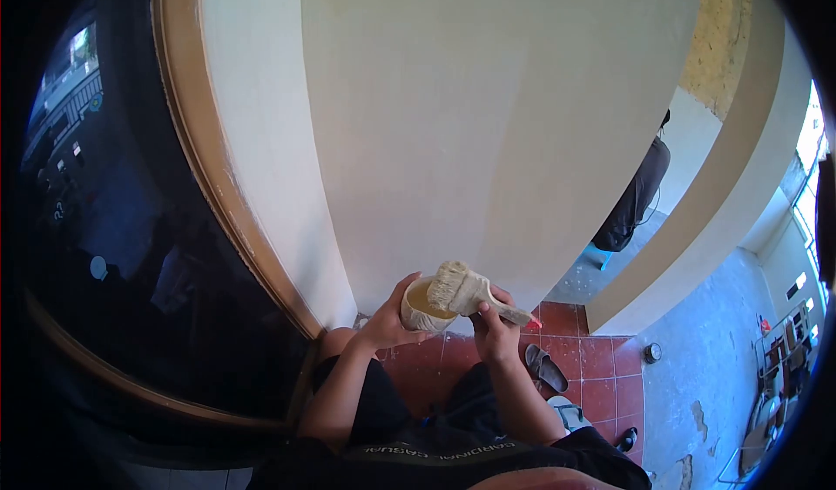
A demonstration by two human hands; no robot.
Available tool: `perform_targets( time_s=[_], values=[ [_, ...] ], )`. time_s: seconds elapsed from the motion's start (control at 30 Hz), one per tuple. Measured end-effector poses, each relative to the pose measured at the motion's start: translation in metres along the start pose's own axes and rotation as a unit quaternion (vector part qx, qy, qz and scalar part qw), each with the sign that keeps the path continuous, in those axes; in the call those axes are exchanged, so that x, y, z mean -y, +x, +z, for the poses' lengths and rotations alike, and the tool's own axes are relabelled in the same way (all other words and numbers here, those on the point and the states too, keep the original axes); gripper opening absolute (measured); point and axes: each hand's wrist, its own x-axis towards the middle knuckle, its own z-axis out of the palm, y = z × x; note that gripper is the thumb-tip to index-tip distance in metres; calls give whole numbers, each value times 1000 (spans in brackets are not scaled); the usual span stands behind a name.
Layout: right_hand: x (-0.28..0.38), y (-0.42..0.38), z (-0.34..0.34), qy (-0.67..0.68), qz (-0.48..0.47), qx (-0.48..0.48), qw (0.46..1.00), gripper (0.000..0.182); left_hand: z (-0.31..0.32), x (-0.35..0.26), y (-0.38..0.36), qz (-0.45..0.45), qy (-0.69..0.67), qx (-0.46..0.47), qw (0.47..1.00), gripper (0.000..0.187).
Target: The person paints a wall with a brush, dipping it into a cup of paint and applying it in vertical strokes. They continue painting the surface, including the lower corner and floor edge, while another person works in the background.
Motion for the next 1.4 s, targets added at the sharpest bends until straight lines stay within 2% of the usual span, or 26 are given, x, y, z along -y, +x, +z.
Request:
perform_targets(
  time_s=[0.17,0.27,0.33,0.43,0.53,0.67,0.77,0.87,0.93,1.0,1.07,1.13,1.27,1.33,1.4],
  values=[
    [-4,11,0,-3,-15,35,999,32,-11,-6,-2,-1,44,2,999,104],
    [1,17,4,-6,-21,53,998,33,-13,-12,-2,-4,-12,-1,1000,102],
    [10,25,16,11,-26,54,998,34,-19,-14,0,8,-1,-2,1000,101],
    [32,43,32,62,10,50,997,43,-22,-17,9,21,0,-5,1000,98],
    [44,52,45,84,38,42,995,43,-11,-34,23,11,-35,-24,999,96],
    [45,55,58,113,59,5,992,33,-3,-50,37,12,-78,-27,996,94],
    [58,73,59,152,67,29,986,29,-8,-44,40,7,-83,2,996,95],
    [95,100,72,158,-6,29,987,26,-6,-41,35,-1,-102,11,995,96],
    [128,129,83,114,-88,81,986,26,-5,-42,29,-13,-103,13,994,97],
    [163,146,120,26,-221,77,972,27,-4,-40,22,-24,-105,13,994,97],
    [184,177,133,-85,-350,93,928,30,-4,-35,15,-37,-97,-4,995,98],
    [203,194,150,-229,-436,76,867,33,-9,-25,11,-32,-86,-6,996,99],
    [221,207,176,-218,-423,75,876,34,-13,-17,14,3,-92,-40,995,99],
    [212,200,180,-91,-378,87,917,33,-19,-10,21,17,-69,-60,996,94],
    [199,192,176,-92,-367,95,921,38,-22,-7,25,4,-56,-50,997,92]
  ],
)
